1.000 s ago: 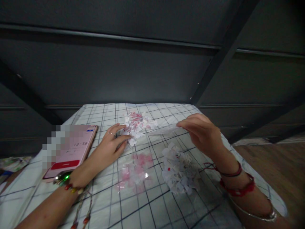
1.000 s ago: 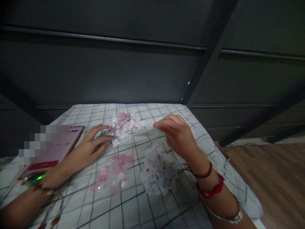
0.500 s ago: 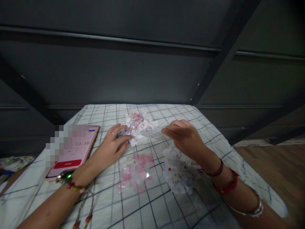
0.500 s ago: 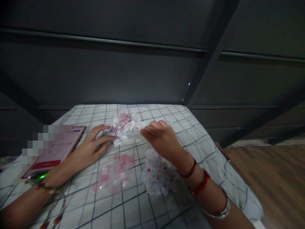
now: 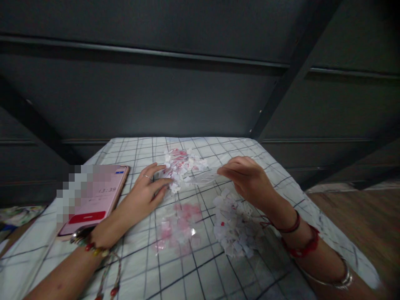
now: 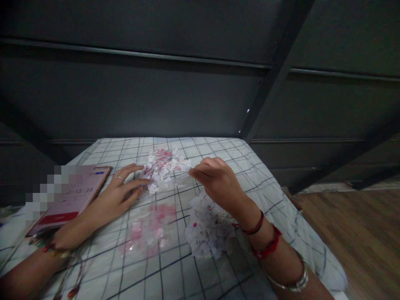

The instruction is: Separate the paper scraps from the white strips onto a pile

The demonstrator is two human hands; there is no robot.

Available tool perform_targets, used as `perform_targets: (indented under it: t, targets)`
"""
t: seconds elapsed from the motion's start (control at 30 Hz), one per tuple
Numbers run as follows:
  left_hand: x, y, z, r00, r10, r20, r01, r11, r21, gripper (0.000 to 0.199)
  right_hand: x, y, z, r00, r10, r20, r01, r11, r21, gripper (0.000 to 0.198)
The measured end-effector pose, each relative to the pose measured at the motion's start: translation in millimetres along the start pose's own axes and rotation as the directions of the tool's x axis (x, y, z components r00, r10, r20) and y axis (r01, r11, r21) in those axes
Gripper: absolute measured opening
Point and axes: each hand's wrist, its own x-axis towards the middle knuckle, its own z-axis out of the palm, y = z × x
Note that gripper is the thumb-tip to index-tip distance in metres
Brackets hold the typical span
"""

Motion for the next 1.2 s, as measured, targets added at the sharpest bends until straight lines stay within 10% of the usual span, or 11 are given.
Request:
perform_targets:
  t: [1.2]
  targets:
    - [-0.4, -1.0, -0.4, 0.999, 0.007, 0.041, -0.008, 1.0, 0.023, 0.031, -19.0, 29.4, -14.8, 0.997, 0.071, 0.012, -0.072, 0.997, 0.034, 0.036]
